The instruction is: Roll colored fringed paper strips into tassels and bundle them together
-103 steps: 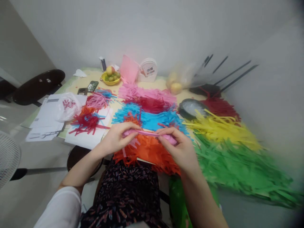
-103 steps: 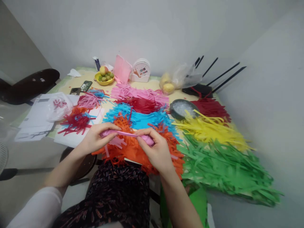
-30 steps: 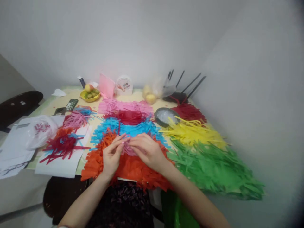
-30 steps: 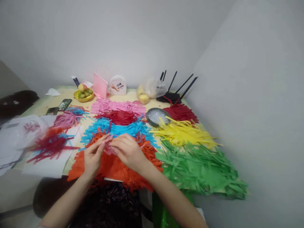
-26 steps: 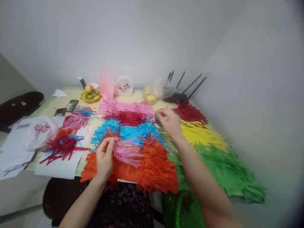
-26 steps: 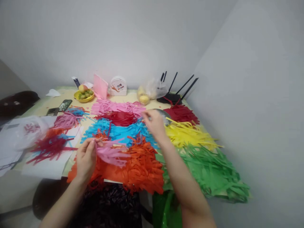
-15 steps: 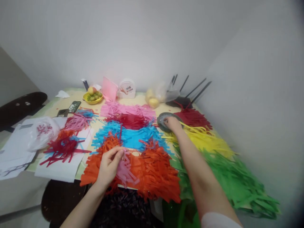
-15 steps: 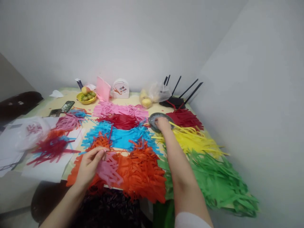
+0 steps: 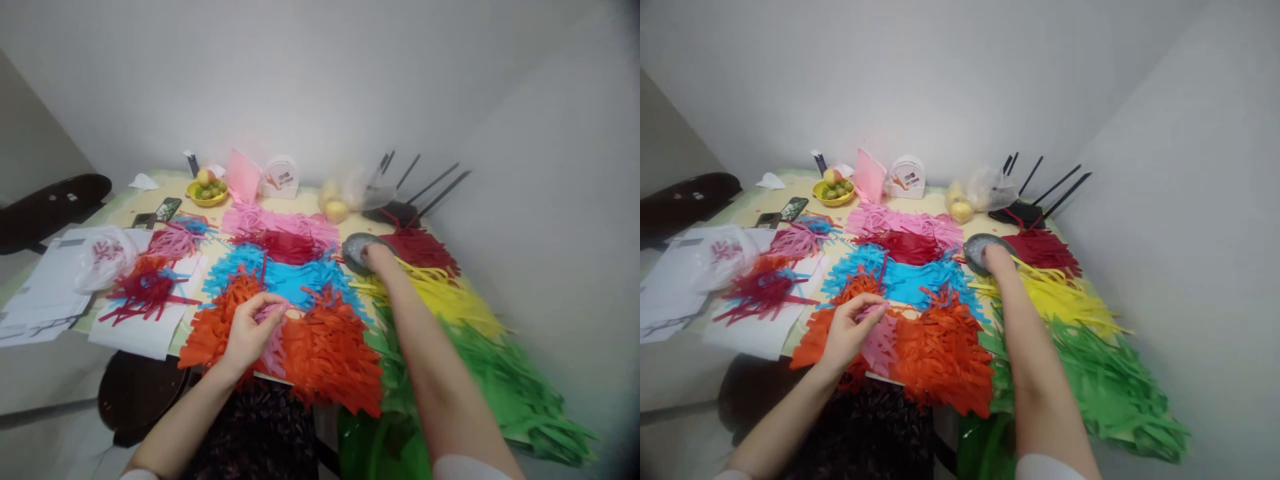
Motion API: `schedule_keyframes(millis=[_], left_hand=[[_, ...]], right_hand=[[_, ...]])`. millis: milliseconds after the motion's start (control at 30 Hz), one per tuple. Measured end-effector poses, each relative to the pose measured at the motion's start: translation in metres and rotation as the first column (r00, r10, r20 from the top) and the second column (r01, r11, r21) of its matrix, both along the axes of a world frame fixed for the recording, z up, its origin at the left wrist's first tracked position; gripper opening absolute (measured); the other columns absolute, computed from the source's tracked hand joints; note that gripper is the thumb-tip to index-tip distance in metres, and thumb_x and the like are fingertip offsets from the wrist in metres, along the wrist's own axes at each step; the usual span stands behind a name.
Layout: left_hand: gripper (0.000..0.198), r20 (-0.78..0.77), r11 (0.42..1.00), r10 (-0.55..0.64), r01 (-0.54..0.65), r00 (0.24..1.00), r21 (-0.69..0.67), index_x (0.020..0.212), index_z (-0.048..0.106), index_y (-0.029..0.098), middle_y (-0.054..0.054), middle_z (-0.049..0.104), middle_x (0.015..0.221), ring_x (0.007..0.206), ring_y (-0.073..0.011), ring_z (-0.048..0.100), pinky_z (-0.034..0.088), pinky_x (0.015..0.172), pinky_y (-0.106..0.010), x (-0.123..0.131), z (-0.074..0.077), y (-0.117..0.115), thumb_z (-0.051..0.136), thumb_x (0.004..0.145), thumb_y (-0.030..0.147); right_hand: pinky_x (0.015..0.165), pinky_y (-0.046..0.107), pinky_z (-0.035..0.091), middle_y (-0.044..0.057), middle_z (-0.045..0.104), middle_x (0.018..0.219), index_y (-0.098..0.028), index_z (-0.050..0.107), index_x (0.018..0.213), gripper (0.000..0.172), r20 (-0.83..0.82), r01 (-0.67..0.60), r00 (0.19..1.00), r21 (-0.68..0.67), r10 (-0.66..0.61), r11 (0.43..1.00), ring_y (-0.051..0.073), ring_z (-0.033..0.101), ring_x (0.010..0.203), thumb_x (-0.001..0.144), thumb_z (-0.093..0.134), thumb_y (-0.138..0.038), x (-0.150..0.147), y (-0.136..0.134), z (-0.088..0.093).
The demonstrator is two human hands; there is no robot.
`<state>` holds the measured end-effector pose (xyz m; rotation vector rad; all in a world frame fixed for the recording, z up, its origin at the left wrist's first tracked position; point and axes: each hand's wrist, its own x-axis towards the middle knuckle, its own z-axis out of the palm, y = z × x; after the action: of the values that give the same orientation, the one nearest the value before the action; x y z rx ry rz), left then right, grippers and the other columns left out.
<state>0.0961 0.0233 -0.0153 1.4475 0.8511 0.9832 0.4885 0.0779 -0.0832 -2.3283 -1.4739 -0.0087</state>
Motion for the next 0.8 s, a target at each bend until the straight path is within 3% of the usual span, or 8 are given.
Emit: schedule_keyframes(millis=[100,200,267,300,367,467,567,800], left_hand=[[0.02,-0.007,1.0,0.003,-0.003,1.0,0.003,0.082,0.074,0.014,-0.005,0.075,0.079,0.07,-0.0145,0.067,0.052,0.068,-0.022,-0.008,0.001,-0.003,0.071,0.08,0.034],[0.02,0.038,1.0,0.006,-0.005,0.999,-0.027,0.081,0.074,0.014,-0.005,0.074,0.074,0.067,-0.0148,0.067,0.052,0.066,-0.023,-0.014,0.003,-0.008,0.072,0.08,0.034],[0.02,0.076,0.998,0.016,-0.011,0.997,-0.059,0.081,0.073,0.014,-0.005,0.073,0.073,0.068,-0.0158,0.068,0.053,0.067,-0.024,-0.015,0.004,-0.01,0.072,0.079,0.034],[0.02,0.1,0.997,0.019,-0.011,0.995,-0.079,0.082,0.072,0.014,-0.005,0.073,0.073,0.068,-0.0162,0.069,0.054,0.068,-0.025,-0.014,0.005,-0.011,0.073,0.079,0.034],[0.02,0.152,0.993,0.011,0.007,0.988,-0.115,0.083,0.069,0.014,-0.005,0.073,0.074,0.069,-0.0164,0.07,0.055,0.07,-0.026,-0.014,0.005,-0.013,0.073,0.078,0.033],[0.02,0.188,0.992,-0.009,0.032,0.982,-0.121,0.082,0.067,0.015,-0.005,0.073,0.074,0.07,-0.0163,0.07,0.055,0.072,-0.027,-0.015,0.005,-0.015,0.074,0.078,0.033],[0.019,0.163,0.995,0.006,0.01,0.987,-0.095,0.08,0.068,0.014,-0.004,0.071,0.073,0.07,-0.0158,0.068,0.055,0.072,-0.027,-0.019,0.004,-0.015,0.073,0.078,0.033],[0.014,0.033,1.0,0.014,-0.015,0.999,0.023,0.079,0.071,0.014,-0.005,0.072,0.078,0.073,-0.0148,0.066,0.051,0.07,-0.024,-0.034,0.002,-0.018,0.072,0.079,0.028]], right_hand=[[0.084,0.041,0.053,0.02,0.073,0.093,-0.004,0.072,0.092,0.025,-0.013,0.094,0.996,0.047,-0.093,0.994,0.027,0.07,0.089,0.092,0.058,-0.024,-0.017,-0.01,0.022],[0.087,0.043,0.051,0.021,0.074,0.101,-0.005,0.071,0.105,0.03,-0.04,0.101,0.995,0.228,-0.094,0.968,0.03,0.069,0.093,0.091,0.051,-0.023,-0.062,-0.033,0.049],[0.086,0.038,0.053,0.012,0.075,0.102,-0.015,0.072,0.106,0.03,-0.073,0.001,0.997,0.36,0.027,0.933,0.024,0.07,0.088,0.09,0.054,-0.032,-0.109,-0.056,0.064],[0.082,0.037,0.054,0.01,0.076,0.099,-0.018,0.073,0.105,0.029,-0.139,-0.102,0.973,0.448,0.182,0.888,0.024,0.07,0.085,0.089,0.058,-0.036,-0.135,-0.07,0.07],[0.074,0.034,0.056,0.006,0.077,0.092,-0.022,0.074,0.102,0.024,-0.263,-0.261,0.861,0.506,0.435,0.822,0.021,0.07,0.077,0.088,0.062,-0.037,-0.186,-0.094,0.076],[0.069,0.031,0.057,0.004,0.077,0.087,-0.023,0.075,0.097,0.019,-0.416,-0.335,0.708,0.514,0.571,0.79,0.019,0.071,0.072,0.09,0.061,-0.033,-0.241,-0.115,0.076],[0.072,0.033,0.058,0.004,0.078,0.091,-0.025,0.076,0.1,0.018,-0.489,-0.319,0.638,0.535,0.595,0.782,0.02,0.072,0.078,0.09,0.062,-0.03,-0.262,-0.118,0.072],[0.081,0.035,0.057,0.003,0.077,0.095,-0.027,0.077,0.098,0.015,-0.527,-0.334,0.548,0.573,0.649,0.748,0.02,0.071,0.088,0.088,0.065,-0.026,-0.268,-0.125,0.068]])
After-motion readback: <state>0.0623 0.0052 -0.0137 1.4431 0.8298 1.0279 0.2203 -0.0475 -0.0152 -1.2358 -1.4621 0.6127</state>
